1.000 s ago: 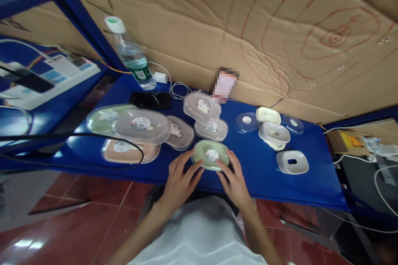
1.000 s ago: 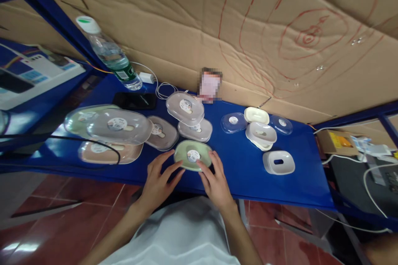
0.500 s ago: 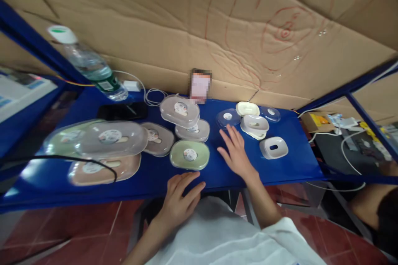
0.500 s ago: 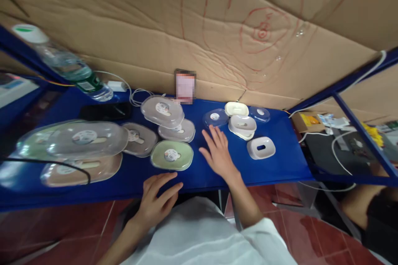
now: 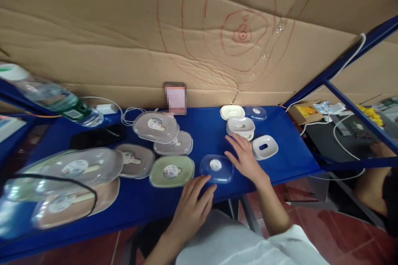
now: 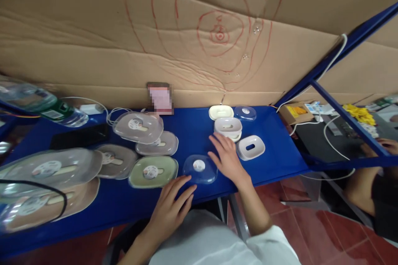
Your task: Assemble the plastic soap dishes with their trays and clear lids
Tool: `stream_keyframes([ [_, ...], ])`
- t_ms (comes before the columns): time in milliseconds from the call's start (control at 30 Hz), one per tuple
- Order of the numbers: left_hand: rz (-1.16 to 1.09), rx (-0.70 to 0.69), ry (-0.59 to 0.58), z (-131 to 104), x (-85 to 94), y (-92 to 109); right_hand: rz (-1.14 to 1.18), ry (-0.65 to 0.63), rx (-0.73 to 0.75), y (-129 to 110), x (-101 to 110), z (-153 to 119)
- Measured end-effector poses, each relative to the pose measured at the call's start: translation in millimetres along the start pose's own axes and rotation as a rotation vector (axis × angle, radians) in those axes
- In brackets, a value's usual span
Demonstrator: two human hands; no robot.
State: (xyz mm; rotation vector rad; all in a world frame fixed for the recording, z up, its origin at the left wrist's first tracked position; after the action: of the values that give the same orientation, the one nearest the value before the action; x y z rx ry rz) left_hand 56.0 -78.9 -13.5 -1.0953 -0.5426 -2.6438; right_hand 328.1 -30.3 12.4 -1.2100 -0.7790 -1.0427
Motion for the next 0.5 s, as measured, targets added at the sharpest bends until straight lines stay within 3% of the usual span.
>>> stream_keyframes([
  [100, 0.026, -0.058, -0.120, 13.3, -13.0, 3.5, -0.143, 0.121, -0.154, 32.5, -2.7, 6.6],
  [233, 0.002, -0.148, -0.233, 18.1, -19.8, 5.2, -0.145, 0.186, -0.136, 50.6, -4.5, 14.3],
  [400, 0.022, -0.159, -0.261, 5.0, -20.9, 6.2, -0.063, 0.214, 0.079, 30.9, -2.1, -2.3],
  [500, 0.062, -0.091, -0.256, -5.0, -22.1, 8.9, -0.020, 0.097, 0.237, 11.5, -7.7, -13.0],
])
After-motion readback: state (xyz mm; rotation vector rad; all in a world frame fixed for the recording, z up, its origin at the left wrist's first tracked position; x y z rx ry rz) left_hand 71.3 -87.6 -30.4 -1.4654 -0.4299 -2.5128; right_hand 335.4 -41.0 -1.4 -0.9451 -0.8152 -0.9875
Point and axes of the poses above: each hand's wrist, its own z-axis towards the middle knuckle, its own x-axis out of the back of the hand, y = z × x, the point moved 1 cm from there along z, towards the middle knuckle, and after that the axes turned 14 degrees about -x, right-handed, at the moved point
